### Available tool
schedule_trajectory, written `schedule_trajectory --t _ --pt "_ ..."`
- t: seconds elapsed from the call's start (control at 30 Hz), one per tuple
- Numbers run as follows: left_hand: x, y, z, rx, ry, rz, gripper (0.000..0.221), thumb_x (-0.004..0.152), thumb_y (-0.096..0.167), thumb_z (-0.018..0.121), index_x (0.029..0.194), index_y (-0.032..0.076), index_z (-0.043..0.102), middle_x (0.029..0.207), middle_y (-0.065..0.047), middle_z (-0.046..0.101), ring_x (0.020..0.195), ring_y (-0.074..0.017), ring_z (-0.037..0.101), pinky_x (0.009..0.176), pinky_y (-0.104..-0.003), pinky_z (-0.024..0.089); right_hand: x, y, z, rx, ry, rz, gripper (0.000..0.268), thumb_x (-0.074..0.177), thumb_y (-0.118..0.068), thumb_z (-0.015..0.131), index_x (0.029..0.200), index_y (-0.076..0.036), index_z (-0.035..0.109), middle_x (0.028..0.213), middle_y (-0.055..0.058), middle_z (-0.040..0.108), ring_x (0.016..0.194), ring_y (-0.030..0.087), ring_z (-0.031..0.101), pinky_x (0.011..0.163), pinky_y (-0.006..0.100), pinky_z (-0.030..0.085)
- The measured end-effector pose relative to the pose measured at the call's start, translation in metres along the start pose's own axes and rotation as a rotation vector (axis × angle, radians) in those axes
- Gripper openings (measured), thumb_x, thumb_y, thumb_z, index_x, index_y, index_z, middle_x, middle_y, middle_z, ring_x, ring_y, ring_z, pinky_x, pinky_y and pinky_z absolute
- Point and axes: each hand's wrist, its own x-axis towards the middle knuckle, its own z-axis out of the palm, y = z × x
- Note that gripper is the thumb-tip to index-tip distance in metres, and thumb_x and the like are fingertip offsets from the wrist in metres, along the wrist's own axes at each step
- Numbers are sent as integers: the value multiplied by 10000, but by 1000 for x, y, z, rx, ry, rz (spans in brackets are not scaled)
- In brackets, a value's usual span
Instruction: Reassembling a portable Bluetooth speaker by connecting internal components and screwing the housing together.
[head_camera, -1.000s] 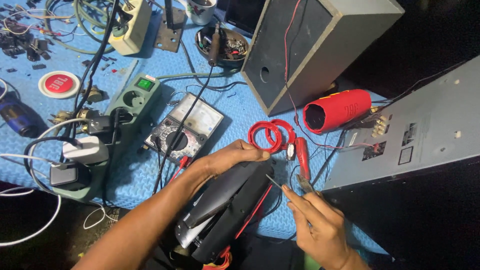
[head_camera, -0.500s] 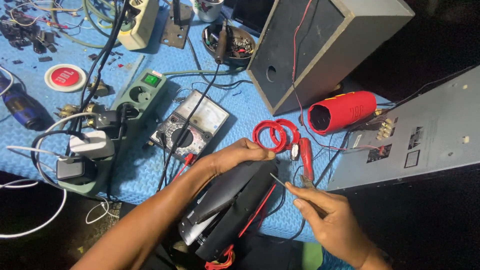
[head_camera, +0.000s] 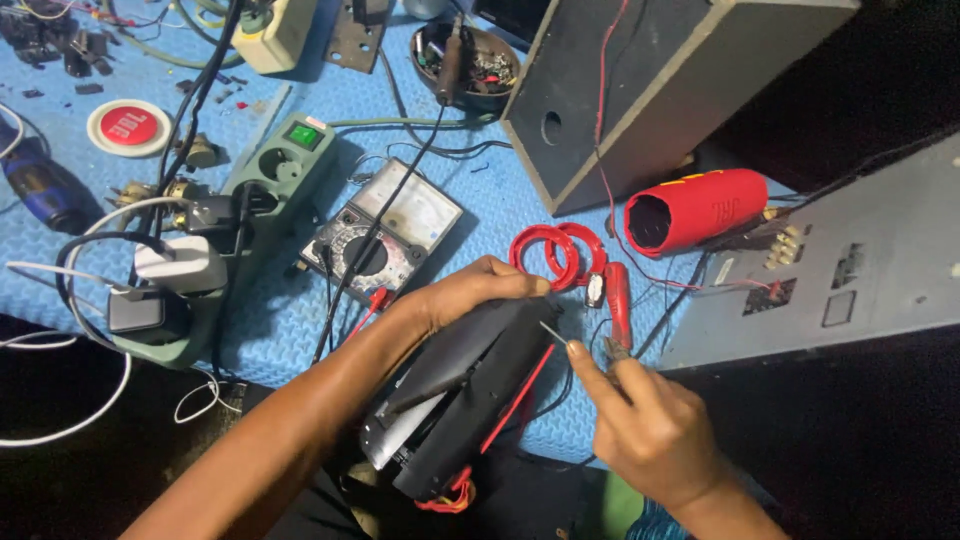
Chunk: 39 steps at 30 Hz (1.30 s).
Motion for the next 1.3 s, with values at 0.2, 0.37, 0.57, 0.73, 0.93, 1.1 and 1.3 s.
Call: schedule_trajectory --t 0.2,0.37,0.57,0.73,0.93,1.1,1.3 --pt "15 -27 -8 100 -51 181 474 947 279 709 553 230 450 671 127 354 678 -6 379 689 -254 355 2 -10 -14 457 -11 390 412 903 -62 737 1301 -161 702 816 -30 582 593 125 556 649 294 519" --pt "5 -10 1 113 -79 190 571 949 288 701 555 248 290 631 97 203 597 -52 211 646 -262 242 7 2 -12 1125 -159 1027 407 883 -77 669 1271 -19 779 771 64 640 515 161 542 517 283 421" --pt "0 -4 4 113 -65 146 559 934 254 702 532 238 315 612 90 218 593 -56 242 720 -275 337 1 14 2 1623 -251 1393 438 896 26 593 1297 141 725 737 234 600 394 107 285 359 239 157" --pt "11 -19 -7 73 -40 130 232 870 287 734 938 86 827 1146 -68 793 1232 -178 697 1140 -301 494 5 -1 4 680 -132 770 317 848 -102 717 1143 -152 822 819 -2 761 571 90 576 552 262 471" --pt "1 -7 3 90 -44 152 560 927 280 716 536 256 315 626 109 226 600 -46 232 627 -262 223 9 -8 -2 62 118 12 336 956 64 476 1214 66 692 924 152 675 702 261 655 684 381 570" --pt "11 -20 -2 82 -69 212 563 951 266 694 549 239 301 658 96 210 632 -41 269 784 -252 406 4 -3 -18 970 -44 801 396 869 10 564 1223 -8 741 1136 104 640 739 124 639 589 226 521" --pt "14 -21 -5 47 -79 218 509 932 271 697 526 238 392 644 131 302 682 12 427 1027 -265 488 -28 -18 18 1255 450 1160 321 818 71 651 1138 99 657 1013 176 588 683 408 781 730 457 686"
